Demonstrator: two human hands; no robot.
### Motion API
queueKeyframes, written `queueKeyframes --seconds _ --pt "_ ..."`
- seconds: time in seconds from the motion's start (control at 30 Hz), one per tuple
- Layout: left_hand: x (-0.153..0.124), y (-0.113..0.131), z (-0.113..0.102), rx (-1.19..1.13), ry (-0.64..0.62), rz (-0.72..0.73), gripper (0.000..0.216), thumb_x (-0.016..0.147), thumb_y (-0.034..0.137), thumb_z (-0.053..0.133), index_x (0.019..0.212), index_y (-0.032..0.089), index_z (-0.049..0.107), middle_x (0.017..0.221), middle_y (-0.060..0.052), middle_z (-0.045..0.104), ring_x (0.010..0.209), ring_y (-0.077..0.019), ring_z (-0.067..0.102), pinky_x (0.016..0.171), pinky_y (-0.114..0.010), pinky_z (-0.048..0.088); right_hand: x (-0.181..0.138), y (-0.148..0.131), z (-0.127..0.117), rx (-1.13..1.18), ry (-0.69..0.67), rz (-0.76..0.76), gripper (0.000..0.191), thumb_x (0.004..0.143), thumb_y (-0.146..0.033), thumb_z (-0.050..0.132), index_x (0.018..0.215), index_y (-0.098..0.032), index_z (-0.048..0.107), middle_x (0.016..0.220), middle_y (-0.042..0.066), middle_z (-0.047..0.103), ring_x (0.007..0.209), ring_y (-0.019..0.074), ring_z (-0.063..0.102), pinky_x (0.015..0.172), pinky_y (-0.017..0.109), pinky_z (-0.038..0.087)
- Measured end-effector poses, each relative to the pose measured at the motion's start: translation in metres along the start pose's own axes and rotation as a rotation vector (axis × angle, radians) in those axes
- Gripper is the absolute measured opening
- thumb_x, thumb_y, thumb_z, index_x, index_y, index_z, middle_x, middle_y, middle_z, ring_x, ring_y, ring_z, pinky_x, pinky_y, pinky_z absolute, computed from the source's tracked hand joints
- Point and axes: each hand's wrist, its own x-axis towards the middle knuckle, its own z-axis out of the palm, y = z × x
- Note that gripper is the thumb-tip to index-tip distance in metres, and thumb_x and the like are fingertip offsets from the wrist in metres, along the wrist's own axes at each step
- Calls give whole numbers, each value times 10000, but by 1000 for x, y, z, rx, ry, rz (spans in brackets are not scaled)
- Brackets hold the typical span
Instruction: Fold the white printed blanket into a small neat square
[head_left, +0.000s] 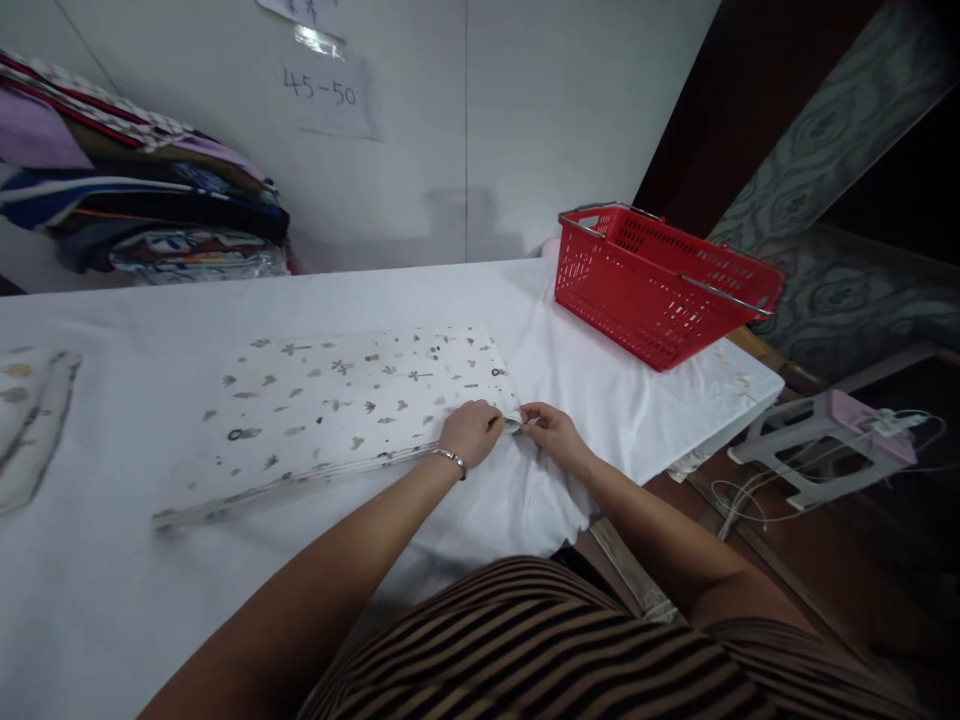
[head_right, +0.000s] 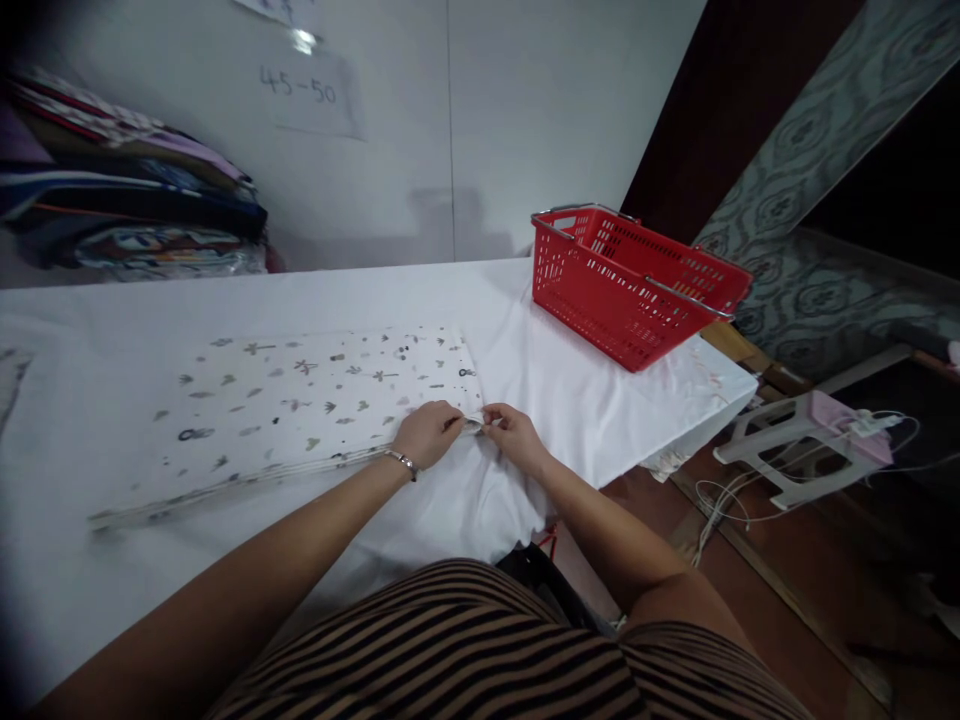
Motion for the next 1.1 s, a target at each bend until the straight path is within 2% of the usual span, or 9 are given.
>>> queueKeyframes --seconds 0.17,0.37,0.47,0.57,0.8,0.93,1.1 --pt "4 0 -2 -89 -14 -80 273 853 312 424 759 213 661 817 -17 627 782 -143 556 645 -259 373 -1 -4 3 -16 1 -6 290 688 -345 629 927 -184 601 809 -10 581 526 62 415 498 210 340" --pt "3 2 -3 -15 -1 -45 267 859 307 425 758 205 651 810 -22 623 786 -150 558 633 -266 373 2 -1 4 -133 84 -10 235 724 -384 602 832 -176 590 739 3 601 624 114 514 586 240 412" --pt "2 3 -2 11 13 -21 257 862 307 431 774 203 649 817 -27 623 807 -153 556 654 -268 381 1 -1 3 -205 123 -9 235 724 -409 602 774 -180 578 694 -2 589 616 122 513 566 238 408" --pt "2 3 -1 19 20 5 252 863 298 432 776 201 648 821 -31 622 818 -158 553 672 -271 389 1 -2 3 -230 93 14 228 728 -409 596 736 -183 571 658 -12 580 595 119 505 553 234 401" --pt "1 4 1 23 23 31 248 866 281 424 793 195 644 842 -39 619 843 -165 547 723 -279 405 2 2 3 -194 17 2 180 755 -356 562 769 -180 600 698 -8 612 663 129 547 648 255 433" --pt "0 4 4 34 22 82 186 848 281 464 909 212 625 903 -38 610 885 -178 536 756 -290 411 1 4 2 -256 12 -40 150 771 -327 530 748 -186 575 669 -20 594 642 122 527 628 245 426" --pt "4 8 7 51 32 175 256 842 256 485 1082 222 567 1017 -48 578 955 -190 508 816 -314 404 -3 -1 2 -347 21 -84 125 768 -302 509 728 -190 547 628 -36 560 552 101 466 539 222 374"
